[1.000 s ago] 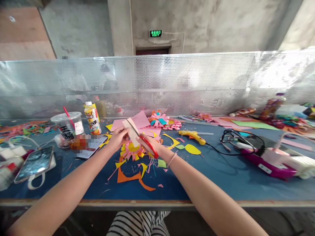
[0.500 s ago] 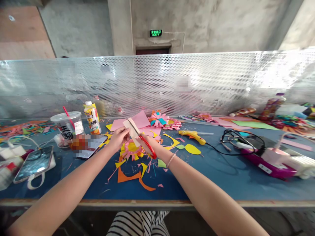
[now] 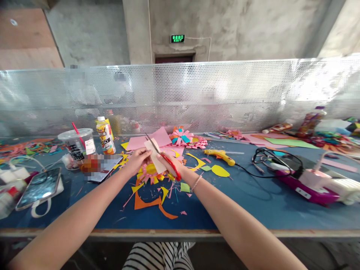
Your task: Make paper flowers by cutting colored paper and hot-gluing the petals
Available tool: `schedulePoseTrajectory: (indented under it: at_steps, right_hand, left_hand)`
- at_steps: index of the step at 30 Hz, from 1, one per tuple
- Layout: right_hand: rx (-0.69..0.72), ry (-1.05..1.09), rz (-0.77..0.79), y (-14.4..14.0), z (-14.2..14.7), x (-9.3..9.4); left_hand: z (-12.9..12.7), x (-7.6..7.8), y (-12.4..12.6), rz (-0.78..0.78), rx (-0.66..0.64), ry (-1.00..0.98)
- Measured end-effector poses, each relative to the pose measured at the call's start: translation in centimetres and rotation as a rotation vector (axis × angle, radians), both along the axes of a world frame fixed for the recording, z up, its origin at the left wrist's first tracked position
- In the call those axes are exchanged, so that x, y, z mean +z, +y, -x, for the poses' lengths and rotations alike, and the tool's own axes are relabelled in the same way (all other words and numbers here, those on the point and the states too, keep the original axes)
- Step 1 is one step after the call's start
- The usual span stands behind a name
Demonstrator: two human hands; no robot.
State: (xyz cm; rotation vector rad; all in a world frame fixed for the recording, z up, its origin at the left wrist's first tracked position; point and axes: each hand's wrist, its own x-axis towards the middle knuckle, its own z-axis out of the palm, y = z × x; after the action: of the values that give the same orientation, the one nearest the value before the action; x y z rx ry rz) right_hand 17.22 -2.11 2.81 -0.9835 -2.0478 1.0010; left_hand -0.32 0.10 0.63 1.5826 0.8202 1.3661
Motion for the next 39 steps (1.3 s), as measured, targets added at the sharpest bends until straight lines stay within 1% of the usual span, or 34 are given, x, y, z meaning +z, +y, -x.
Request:
schedulePoseTrajectory:
  at_steps: [3,6,9,12,15,20,22,25,27,29,31,33,34,36,39]
  right_hand:
    - [-0.039,-0.014,0.026,-0.3,0.5,0.1]
    - [-0.08,-0.07,-0.008,-0.3,0.7,0.2]
    - [-0.09,-0.088,-0.035,-0.3,0.6,0.2]
    - [-0.04,-0.031,-0.01,-0.3,0.3,0.3]
    - [0.028,0.055,0.037,-0.3,0.1,0.2]
    - [-0.017,0.117,0.087,0.1,0.6,-0.3]
    - [-0.037,0.068,0.028,0.4,0.7,-0.5]
    - [-0.101,-0.123,-0.175,0.6,0.6,-0.2]
    - [-0.158,-0.23,-0.311,0.5,0.3,0.4]
    - [-0.233,-0.284,-0.405,0.5,-0.2,0.9]
    - [-0.328,-0.362,-0.491,0.8,-0.9,1.2]
    - [-0.417,-0.469,-0.545,1.6,-1.8,1.0]
    - [-0.451,-0.528,-0.555,2.1,-2.2,0.8]
    - [-0.497,-0.652,-0.527,3.1,-3.1,0.3]
    - [-0.524,-0.835,-0.431,4.1,-4.1,-0.7]
  left_hand:
    - [0.1,0.0,0.1,0.004,0.008,0.002]
    - [0.2,0.0,0.1,0.009,0.012,0.0]
    - [0.2,0.0,0.0,0.016,0.011,-0.003]
    - [0.1,0.1,-0.1,0.027,0.001,0.005]
    - [-0.2,0.1,-0.3,0.052,-0.041,0.038]
    - [-0.6,0.2,-0.7,0.07,-0.068,0.004]
    - [-0.6,0.2,-0.8,0.091,-0.081,-0.017]
    - [-0.7,0.3,-0.9,0.101,-0.071,-0.045]
    - [-0.7,0.4,-0.9,0.079,-0.024,-0.099]
    - [-0.3,0.6,-0.5,0.056,0.054,-0.192]
    - [0.4,0.7,0.3,0.047,0.163,-0.289]
    - [1.4,0.6,1.5,0.05,0.317,-0.326]
    - [2.0,0.4,2.1,0.071,0.388,-0.327]
    - [3.1,-0.3,3.4,0.194,0.489,-0.284]
    - [4.2,-1.4,4.5,0.26,0.488,-0.23]
